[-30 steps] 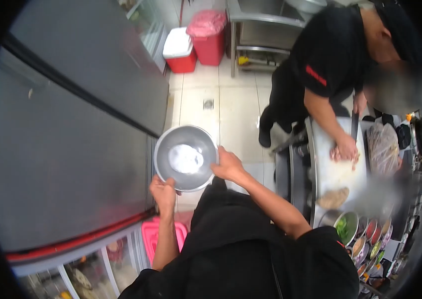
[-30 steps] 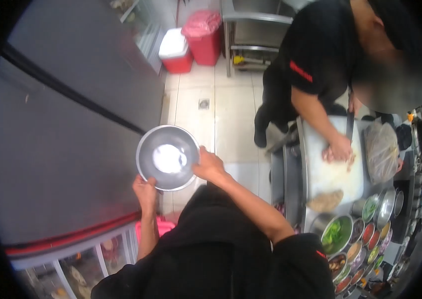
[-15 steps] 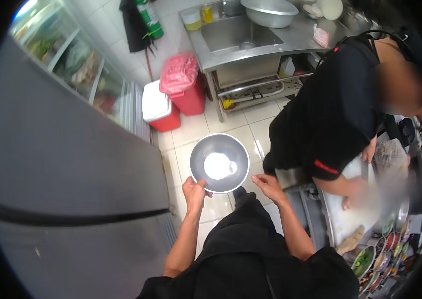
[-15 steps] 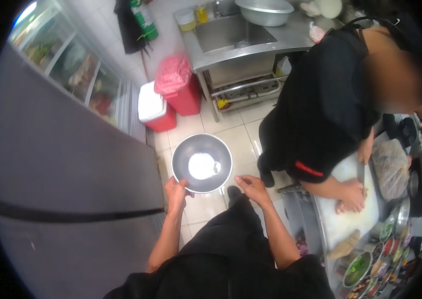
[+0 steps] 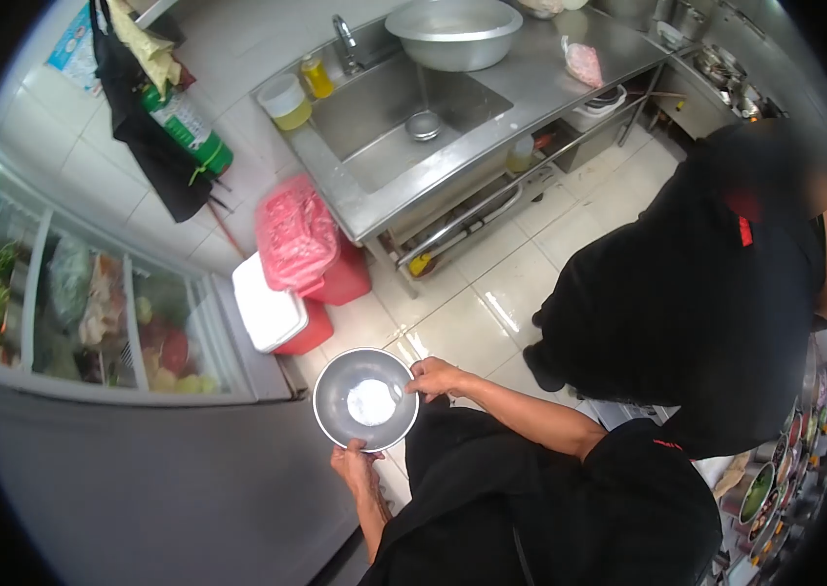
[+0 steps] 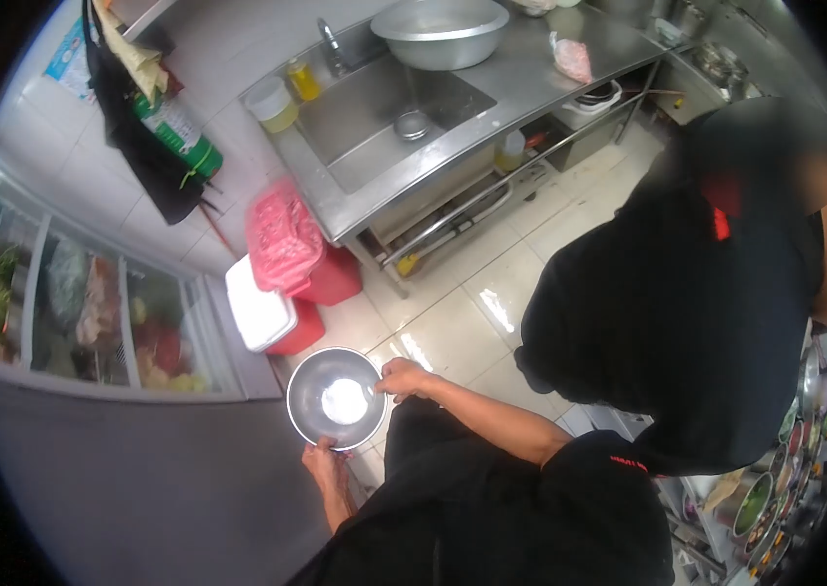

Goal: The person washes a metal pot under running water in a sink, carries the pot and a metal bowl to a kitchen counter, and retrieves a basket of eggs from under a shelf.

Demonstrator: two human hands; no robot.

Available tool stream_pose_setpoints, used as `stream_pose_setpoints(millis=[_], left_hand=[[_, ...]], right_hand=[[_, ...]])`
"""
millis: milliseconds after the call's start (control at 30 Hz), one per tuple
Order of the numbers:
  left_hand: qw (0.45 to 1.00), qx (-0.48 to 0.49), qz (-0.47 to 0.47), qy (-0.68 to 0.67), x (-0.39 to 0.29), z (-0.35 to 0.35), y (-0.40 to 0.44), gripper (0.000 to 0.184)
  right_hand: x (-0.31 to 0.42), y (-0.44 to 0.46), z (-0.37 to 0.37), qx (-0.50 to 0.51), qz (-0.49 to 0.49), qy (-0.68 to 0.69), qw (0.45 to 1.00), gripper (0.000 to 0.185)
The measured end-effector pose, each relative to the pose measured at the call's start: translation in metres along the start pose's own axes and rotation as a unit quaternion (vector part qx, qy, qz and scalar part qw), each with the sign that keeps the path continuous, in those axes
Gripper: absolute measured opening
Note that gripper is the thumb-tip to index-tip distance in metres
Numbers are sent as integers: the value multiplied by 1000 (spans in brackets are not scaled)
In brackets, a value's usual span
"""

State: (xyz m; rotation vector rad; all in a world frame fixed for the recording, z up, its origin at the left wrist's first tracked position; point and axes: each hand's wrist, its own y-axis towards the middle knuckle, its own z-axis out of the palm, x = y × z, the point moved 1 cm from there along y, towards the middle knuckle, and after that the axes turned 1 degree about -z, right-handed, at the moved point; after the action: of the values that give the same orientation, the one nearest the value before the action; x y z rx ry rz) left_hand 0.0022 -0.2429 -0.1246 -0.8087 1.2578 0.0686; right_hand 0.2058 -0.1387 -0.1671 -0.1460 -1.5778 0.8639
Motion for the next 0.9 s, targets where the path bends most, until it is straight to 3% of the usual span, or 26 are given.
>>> stream_pose_setpoints(millis=[133, 167, 267, 333, 367, 400, 467, 533, 633, 667, 733, 800, 900], left_hand=[[995, 75, -46, 34, -3, 37, 90, 19], [988, 118, -79, 55, -1, 47, 114, 17], [962, 233, -109, 94, -15, 88, 167, 25], [909, 309, -134, 246, -37, 115, 178, 31], [866, 348, -139, 331, -36, 120, 190, 42], [860, 358, -141, 336, -32, 123, 199, 42], [730, 430, -138, 513, -17, 117, 218, 57], [699, 413, -162, 562, 19, 96, 229, 72], [674, 442, -329, 491, -18, 100, 192, 66], [673, 457, -334, 476, -32, 106, 182, 65], [680, 474, -316, 462, -57, 126, 163, 64], [691, 475, -285, 465, -79, 146, 150, 63], [710, 472, -249, 459, -103, 187, 140, 61]], right_hand=[[21, 27, -33, -46, 60, 71, 995, 22], [21, 34, -41, -98, 75, 119, 985, 22], [25, 53, -77, -191, 122, 173, 959, 28], [20, 51, -99, -298, 121, 245, 915, 25], [14, 50, -108, -307, 126, 250, 910, 25], [8, 50, -119, -359, 109, 296, 878, 24], [-2, 54, -142, -415, 87, 349, 836, 23], [-13, 56, -166, -493, 123, 396, 765, 19], [-49, 71, -206, -531, 130, 461, 699, 16], [-56, 73, -216, -546, 136, 495, 662, 13], [-56, 79, -243, -536, 125, 532, 643, 17], [-62, 90, -266, -566, 181, 573, 563, 26], [-81, 111, -307, -581, 185, 569, 552, 36]])
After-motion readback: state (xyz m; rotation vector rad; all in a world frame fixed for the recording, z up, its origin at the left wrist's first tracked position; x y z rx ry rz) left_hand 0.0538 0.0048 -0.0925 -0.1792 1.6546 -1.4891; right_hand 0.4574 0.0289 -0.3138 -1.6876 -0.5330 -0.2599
